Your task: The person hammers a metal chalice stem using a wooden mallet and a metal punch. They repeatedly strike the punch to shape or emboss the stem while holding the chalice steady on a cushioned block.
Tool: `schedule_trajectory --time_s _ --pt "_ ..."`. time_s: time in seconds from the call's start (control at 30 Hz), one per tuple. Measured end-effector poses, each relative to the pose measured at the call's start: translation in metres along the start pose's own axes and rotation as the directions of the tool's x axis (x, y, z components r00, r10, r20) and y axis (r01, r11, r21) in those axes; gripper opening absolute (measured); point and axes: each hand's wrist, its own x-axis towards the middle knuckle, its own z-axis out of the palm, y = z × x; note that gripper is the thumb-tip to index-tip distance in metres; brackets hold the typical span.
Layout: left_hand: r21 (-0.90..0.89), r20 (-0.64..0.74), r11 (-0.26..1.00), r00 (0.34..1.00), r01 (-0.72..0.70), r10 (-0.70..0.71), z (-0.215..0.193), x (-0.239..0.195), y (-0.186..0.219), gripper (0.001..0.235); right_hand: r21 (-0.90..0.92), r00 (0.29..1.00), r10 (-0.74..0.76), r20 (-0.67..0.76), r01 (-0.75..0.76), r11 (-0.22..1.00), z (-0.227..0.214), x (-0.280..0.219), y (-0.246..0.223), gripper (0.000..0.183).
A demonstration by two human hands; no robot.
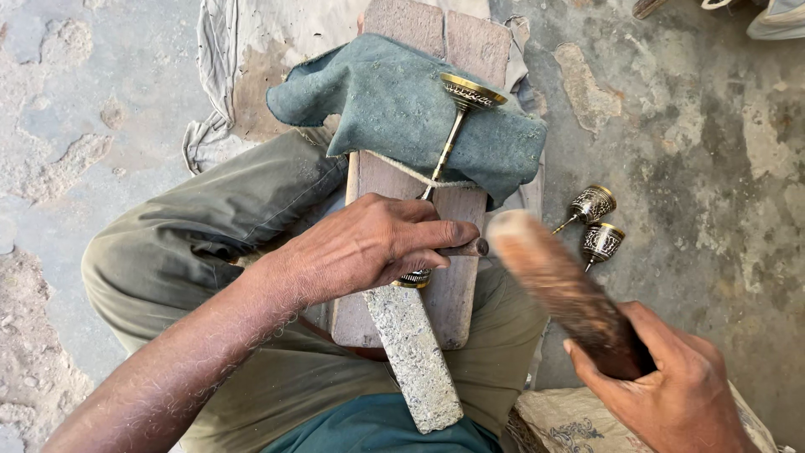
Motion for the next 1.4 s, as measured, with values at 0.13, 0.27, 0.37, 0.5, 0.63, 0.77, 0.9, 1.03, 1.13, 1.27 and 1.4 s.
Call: schedule_trajectory --time_s 0.13,0.27,0.37,0.5,0.63,0.77,0.9,1.03,1.13,1.27,1.4 --pt "0.028 0.011 0.999 0.999 -0.037 0.037 0.000 -0.002 -0.003 0.042 0.035 0.966 -0.191 -0.171 0.200 0.979 -0.002 -0.001 -0.010 0.053" --pt "0.088 -0.032 0.985 0.988 -0.148 0.151 0.001 -0.003 -0.004 0.037 -0.058 0.983 -0.160 -0.092 0.155 0.986 -0.009 -0.001 -0.021 0.042" --pt "-0.026 -0.080 0.994 0.992 -0.104 0.102 0.001 -0.007 -0.001 0.035 0.054 0.935 -0.156 -0.317 0.182 0.982 -0.007 -0.004 -0.026 0.050" --pt "-0.020 -0.102 0.996 0.991 0.088 -0.090 0.006 -0.007 0.008 0.031 0.395 0.918 0.008 -0.397 0.163 0.904 -0.012 -0.014 -0.029 0.031" --pt "0.054 -0.108 0.998 0.994 0.030 -0.024 0.009 -0.008 0.012 0.030 0.308 0.945 -0.082 -0.317 0.184 0.934 -0.032 -0.003 -0.029 0.031" --pt "0.156 -0.118 0.985 0.989 -0.075 0.094 0.015 -0.014 0.005 0.027 -0.114 0.978 0.113 0.174 -0.094 0.989 -0.033 0.012 -0.031 0.041" --pt "-0.127 -0.477 0.992 0.876 0.002 -0.063 0.023 -0.039 -0.011 0.029 0.684 0.892 0.015 -0.451 0.335 0.648 0.029 -0.008 -0.045 0.032" --pt "-0.292 -0.548 0.903 0.719 0.315 -0.428 0.023 -0.080 -0.030 0.027 0.875 0.880 0.011 -0.474 0.470 0.120 0.112 0.010 -0.050 0.033" --pt "-0.519 -0.481 0.790 0.653 0.325 -0.585 0.026 -0.094 -0.037 0.025 0.885 0.886 0.024 -0.464 0.462 0.054 0.161 0.029 -0.060 0.027" --pt "-0.635 -0.389 0.725 0.700 0.268 -0.599 0.028 -0.094 -0.033 0.022 0.894 0.893 0.099 -0.439 0.445 -0.043 0.191 0.026 -0.058 0.027" --pt "-0.359 -0.383 0.894 0.831 0.270 -0.405 0.026 -0.072 -0.023 0.023 0.913 0.913 0.069 -0.403 0.406 -0.037 0.186 0.026 -0.049 0.025"
